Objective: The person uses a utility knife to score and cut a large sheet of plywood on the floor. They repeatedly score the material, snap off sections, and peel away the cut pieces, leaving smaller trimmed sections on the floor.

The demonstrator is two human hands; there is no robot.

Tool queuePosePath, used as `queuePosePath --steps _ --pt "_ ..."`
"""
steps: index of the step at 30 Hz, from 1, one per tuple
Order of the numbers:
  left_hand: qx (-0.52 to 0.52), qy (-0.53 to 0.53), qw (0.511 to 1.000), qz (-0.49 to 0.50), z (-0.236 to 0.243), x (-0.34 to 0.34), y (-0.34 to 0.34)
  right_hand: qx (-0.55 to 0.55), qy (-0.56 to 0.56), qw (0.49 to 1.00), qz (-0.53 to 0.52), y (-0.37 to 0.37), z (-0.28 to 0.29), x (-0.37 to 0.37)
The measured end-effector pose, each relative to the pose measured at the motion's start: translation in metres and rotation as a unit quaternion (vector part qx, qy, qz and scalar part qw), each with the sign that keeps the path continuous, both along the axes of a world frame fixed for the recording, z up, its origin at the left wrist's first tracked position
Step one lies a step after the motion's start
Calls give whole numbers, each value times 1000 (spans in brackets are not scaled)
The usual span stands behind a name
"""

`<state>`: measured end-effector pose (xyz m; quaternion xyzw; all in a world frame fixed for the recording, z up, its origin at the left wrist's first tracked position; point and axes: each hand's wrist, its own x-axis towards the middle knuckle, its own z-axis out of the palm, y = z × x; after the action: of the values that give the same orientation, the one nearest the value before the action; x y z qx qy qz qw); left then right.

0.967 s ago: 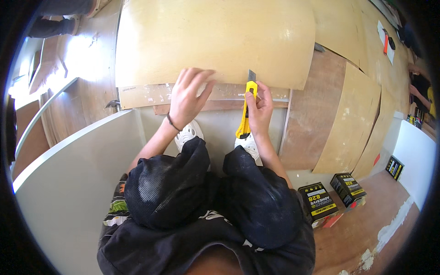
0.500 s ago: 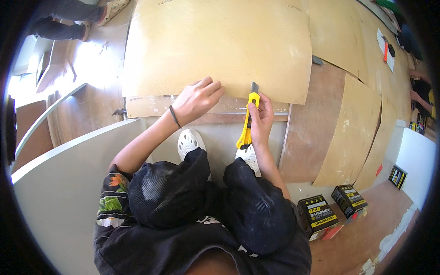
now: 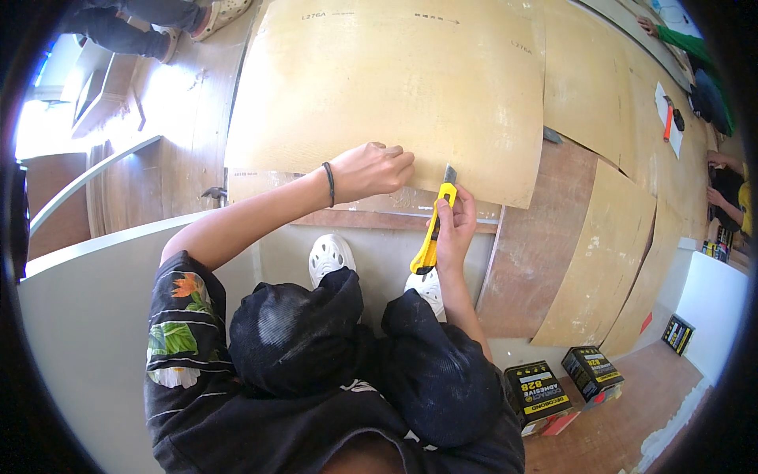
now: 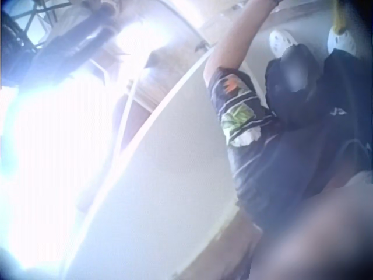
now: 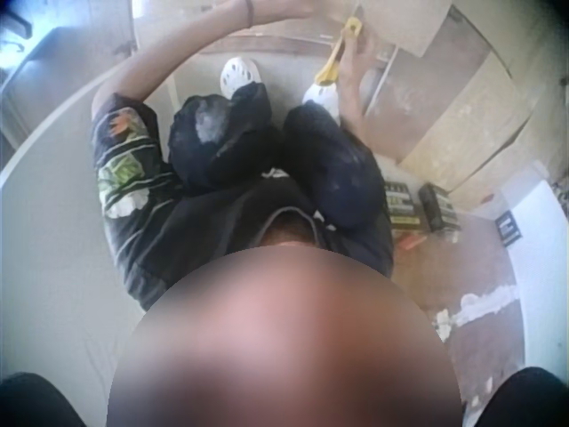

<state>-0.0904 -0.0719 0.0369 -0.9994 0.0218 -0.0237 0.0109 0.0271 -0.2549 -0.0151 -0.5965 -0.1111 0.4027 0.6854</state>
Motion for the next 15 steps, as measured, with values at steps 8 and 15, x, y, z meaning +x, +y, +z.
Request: queuePosePath --steps 8,15 --pt "-218 -50 970 92 -2 -2 4 -4 -28 1000 1 0 2 1" --pt "-329 -235 817 411 2 -50 15 10 -44 999 20 -15 2 17"
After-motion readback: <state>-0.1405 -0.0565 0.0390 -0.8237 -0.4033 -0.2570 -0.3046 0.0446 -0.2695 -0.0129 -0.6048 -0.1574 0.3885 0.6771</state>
